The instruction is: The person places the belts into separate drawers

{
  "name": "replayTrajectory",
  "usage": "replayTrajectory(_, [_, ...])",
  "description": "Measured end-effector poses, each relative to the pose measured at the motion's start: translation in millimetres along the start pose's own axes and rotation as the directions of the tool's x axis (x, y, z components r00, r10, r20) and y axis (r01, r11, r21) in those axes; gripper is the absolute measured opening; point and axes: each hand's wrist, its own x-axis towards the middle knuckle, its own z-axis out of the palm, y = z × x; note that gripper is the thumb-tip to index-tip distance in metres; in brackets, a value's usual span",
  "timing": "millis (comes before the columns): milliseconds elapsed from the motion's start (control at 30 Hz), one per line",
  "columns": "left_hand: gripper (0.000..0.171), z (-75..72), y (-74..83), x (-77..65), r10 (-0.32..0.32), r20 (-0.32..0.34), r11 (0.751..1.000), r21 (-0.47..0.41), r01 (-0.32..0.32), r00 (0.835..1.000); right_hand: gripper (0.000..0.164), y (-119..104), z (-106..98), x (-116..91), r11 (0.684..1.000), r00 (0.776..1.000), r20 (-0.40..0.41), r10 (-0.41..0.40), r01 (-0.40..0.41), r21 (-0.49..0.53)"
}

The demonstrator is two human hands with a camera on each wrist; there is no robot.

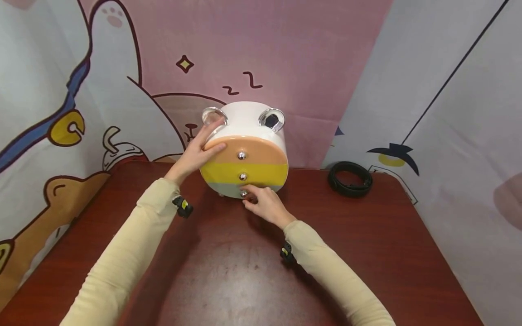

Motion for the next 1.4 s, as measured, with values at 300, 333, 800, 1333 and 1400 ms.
replayTrajectory(300, [0.062,5.6,-38.8,7.8,0.003,0.016,0.997,0.075,-0.004,1.000,0.041,9,17,0,0.998,0.996,0.072,0.059,-0.059,-0.005])
replayTrajectory(333, [0.062,6.2,-41.5,8.6,0.007,0.013,0.997,0.081,-0.008,1.000,0.041,9,17,1,0.998,0.996,0.069,0.056,-0.057,0.004])
replayTrajectory(800, [0.056,2.7,-10.8,1.3,0.036,0.039,0.999,-0.007,-0.036,0.999,0.033,10,17,2,0.967,0.995,0.002,0.102,-0.099,0.233])
replayTrajectory(1333, [0.056,3.1,-14.9,0.8,0.050,0.038,0.999,-0.003,-0.050,0.998,0.033,-6,13,-3,0.927,0.988,-0.037,0.150,-0.127,0.353])
replayTrajectory(1400, [0.056,3.1,-15.2,0.9,0.052,0.038,0.999,-0.001,-0.052,0.998,0.033,1,17,-4,0.924,0.986,-0.064,0.155,-0.121,0.363])
